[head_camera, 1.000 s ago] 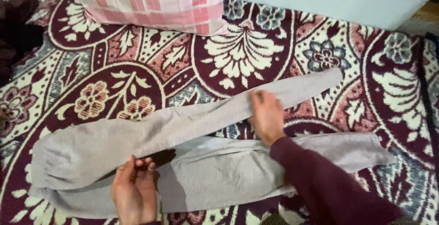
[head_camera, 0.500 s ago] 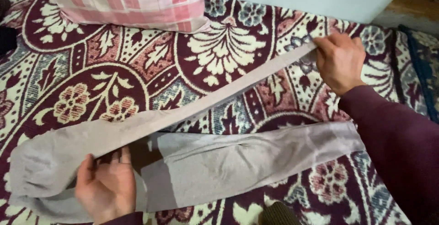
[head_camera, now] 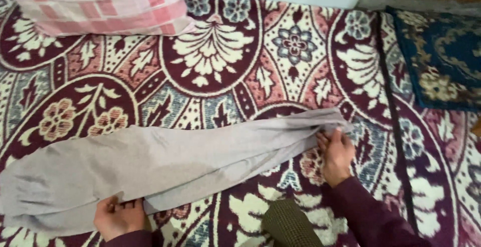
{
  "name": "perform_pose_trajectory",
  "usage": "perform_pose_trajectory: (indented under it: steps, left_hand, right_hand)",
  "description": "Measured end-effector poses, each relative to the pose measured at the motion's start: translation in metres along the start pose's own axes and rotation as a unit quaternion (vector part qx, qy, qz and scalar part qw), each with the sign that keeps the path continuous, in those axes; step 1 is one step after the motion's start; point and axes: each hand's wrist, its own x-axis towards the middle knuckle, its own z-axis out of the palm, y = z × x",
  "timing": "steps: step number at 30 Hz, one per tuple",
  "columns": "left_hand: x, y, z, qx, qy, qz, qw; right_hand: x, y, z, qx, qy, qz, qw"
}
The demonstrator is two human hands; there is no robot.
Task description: Folding a pair of grey pants on a bed and placing them neatly into a closet.
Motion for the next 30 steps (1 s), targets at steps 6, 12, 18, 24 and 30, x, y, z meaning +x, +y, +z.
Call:
perform_pose_trajectory:
  steps: [6, 12, 18, 24, 30]
  left_hand:
    - [0.090, -0.025, -0.035, 0.151, -0.051, 0.020, 0.987]
    - [0.102, -0.034, -0.032, 0.447, 0.001, 0.454, 0.771]
    - [0.021, -0.020, -0.024, 0.234, 0.064, 0.323, 0.915]
    - [0.030, -0.036, -0.079, 0.300, 0.073, 0.476, 0.823]
    - [0.048, -0.013, -0.089, 0.842, 0.037, 0.288, 0.456]
  right_hand:
    - [-0.005, -0.038, 0.014, 0.056, -0.002, 0.166, 0.985]
    - [-0.009, -0.049, 0.006, -0.184, -0.122, 0.137, 0.966]
    - [-0.003, -0.045, 0.011, -0.147, -0.189, 0.107, 0.965]
    - [-0.015, -0.039, -0.033, -0.273, -0.147, -0.083, 0.947]
    - [-0.034, -0.058, -0.032, -0.178, -0.143, 0.047, 0.972]
